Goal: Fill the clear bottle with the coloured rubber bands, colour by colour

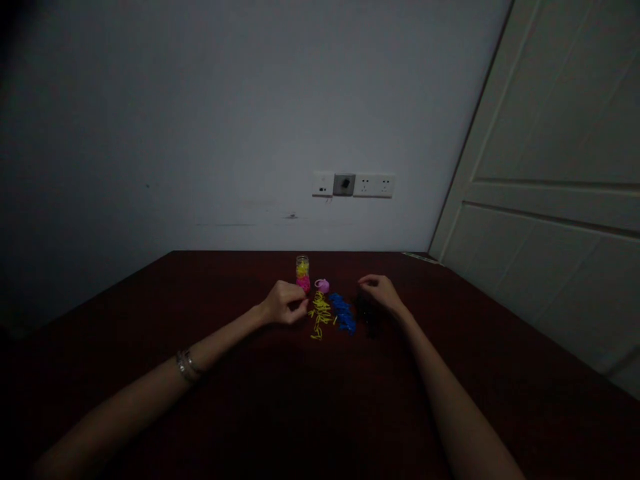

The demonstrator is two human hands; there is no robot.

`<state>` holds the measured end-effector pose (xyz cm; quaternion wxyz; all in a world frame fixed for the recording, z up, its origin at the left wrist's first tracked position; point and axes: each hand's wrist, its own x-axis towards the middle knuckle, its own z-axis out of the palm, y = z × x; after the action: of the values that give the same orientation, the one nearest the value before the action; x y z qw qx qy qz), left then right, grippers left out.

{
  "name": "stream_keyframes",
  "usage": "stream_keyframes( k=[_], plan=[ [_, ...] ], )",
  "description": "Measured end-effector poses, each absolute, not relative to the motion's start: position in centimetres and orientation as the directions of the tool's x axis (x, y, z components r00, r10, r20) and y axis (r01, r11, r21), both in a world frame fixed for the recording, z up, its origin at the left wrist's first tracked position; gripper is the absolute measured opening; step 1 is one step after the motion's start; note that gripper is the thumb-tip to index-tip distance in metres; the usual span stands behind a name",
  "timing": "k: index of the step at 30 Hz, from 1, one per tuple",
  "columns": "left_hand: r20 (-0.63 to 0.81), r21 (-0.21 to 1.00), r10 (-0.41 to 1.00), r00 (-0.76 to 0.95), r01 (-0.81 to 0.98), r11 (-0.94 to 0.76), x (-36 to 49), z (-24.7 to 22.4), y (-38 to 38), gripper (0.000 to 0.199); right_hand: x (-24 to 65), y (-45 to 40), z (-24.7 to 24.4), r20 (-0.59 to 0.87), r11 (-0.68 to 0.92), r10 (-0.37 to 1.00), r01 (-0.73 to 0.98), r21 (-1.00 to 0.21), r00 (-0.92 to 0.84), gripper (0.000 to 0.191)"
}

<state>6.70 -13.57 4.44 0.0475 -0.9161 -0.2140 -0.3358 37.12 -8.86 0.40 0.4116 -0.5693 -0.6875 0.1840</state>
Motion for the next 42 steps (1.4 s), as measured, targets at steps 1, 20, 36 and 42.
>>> stream_keyframes(
  k=[1,20,36,42],
  plan=[
    [0.58,0.053,0.38,0.72,0.432,-0.9,7.5,4.7,-14.5,0.025,37.1,-8.9,0.4,0.358,0.286,0.934,0.631,-0.721,-0.015,0.027],
    [0.108,0.204,0.762,0.638,0.736,-0.645,13.0,2.2,-14.7,0.016,36.4,-9.4,0.4,0.32,0.267,0.947,0.584,-0.767,-0.013,0.027],
    [0.137,0.363,0.627,0.767,0.55,-0.752,8.4,4.1,-12.3,0.024,36.4,-9.5,0.5,0.323,0.261,0.946,0.614,-0.745,-0.01,0.027],
    [0.039,0.161,0.603,0.797,0.59,-0.791,9.3,4.5,-12.6,0.032,36.3,-9.6,0.5,0.318,0.26,0.948,0.607,-0.751,-0.012,0.026]
  ],
)
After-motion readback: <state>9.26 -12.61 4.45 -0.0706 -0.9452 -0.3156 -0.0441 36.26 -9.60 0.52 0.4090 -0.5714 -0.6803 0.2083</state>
